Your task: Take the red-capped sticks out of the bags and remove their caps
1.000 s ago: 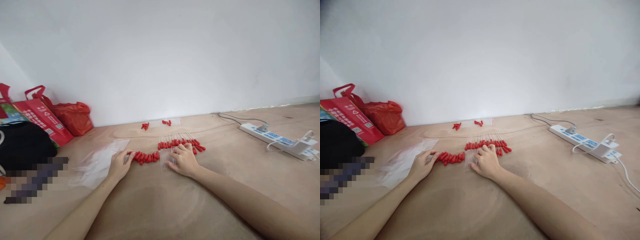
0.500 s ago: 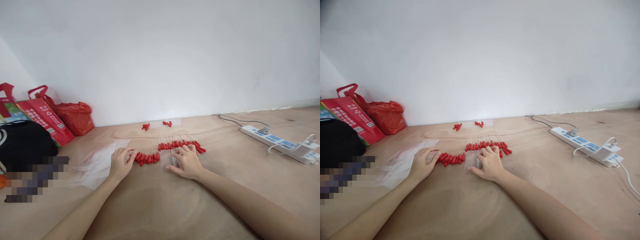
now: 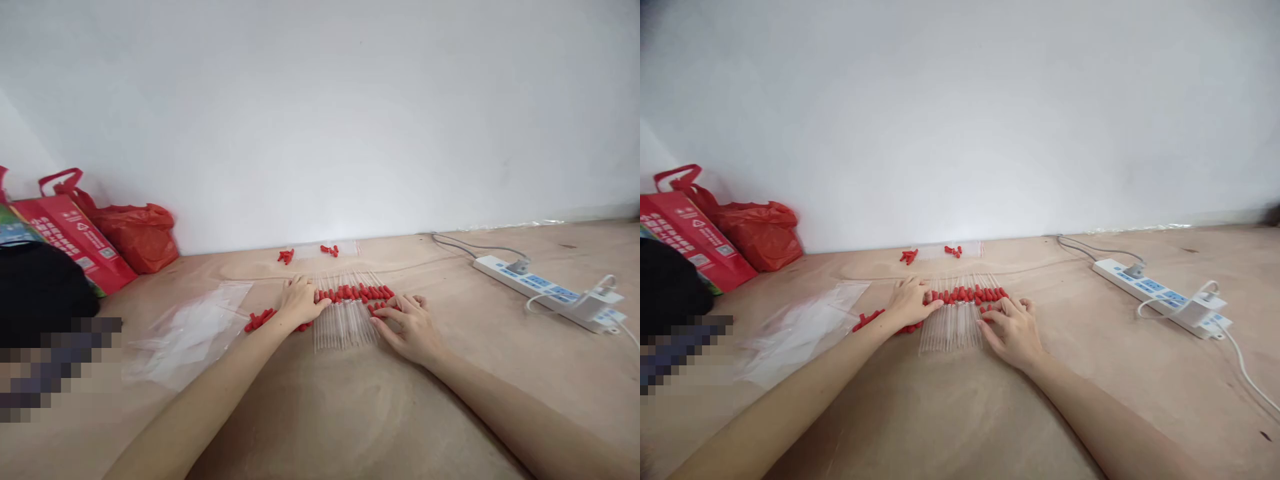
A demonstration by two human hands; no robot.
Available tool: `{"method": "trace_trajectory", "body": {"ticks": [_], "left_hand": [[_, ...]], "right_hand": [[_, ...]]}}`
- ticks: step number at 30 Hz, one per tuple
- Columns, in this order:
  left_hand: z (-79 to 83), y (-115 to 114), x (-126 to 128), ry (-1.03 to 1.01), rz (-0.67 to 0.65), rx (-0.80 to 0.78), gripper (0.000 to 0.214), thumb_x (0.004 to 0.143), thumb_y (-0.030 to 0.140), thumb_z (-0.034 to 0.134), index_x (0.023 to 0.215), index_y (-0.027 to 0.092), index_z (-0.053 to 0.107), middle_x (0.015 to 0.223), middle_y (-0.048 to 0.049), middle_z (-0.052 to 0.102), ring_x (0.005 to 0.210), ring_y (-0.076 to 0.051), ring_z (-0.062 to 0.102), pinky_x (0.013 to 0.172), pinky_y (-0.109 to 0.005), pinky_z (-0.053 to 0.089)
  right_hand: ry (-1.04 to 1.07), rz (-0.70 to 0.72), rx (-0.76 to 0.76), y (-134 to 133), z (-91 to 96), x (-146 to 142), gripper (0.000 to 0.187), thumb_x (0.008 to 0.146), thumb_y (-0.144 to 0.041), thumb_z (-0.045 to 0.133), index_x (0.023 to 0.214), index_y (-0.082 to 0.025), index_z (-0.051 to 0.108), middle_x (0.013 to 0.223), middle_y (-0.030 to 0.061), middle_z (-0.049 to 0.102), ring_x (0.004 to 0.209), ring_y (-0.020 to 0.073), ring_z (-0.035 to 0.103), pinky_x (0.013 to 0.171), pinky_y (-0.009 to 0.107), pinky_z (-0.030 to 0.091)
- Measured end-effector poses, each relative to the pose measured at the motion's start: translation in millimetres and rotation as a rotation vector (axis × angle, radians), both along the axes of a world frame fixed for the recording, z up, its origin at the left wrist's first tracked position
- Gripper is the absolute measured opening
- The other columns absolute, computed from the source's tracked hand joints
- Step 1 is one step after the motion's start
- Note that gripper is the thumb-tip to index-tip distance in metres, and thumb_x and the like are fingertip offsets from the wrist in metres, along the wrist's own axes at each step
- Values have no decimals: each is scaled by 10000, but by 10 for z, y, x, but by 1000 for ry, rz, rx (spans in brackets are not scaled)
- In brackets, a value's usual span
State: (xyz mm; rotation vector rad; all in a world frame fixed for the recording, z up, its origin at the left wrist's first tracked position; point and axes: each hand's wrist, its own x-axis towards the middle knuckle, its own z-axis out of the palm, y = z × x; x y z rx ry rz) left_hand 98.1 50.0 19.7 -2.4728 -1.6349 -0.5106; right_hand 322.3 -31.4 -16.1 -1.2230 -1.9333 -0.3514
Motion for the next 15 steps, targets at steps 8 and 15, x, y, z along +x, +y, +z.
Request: {"method": "trace_trajectory", "body": {"ticks": [8,15], "left_hand": [[31,-97,-26,-93,92,66,243,740,315,524,553,186,610,805,-57,572,872,-237,508,772,-381,363],[-9,-595,-359,-231,-148,353,196,760,267,528,601,186,609,785,-36,570,762,-182,520,722,-345,370]], "right_hand": [[29,20,-39,15,-21,-54,153,784,-290,522,757,-232,660,725,10,571,695,125,500,755,333,253],[31,58,6,25,-49,-44,251,795,-292,502,1009,-196,594,838,50,577,785,157,510,762,335,315]]}}
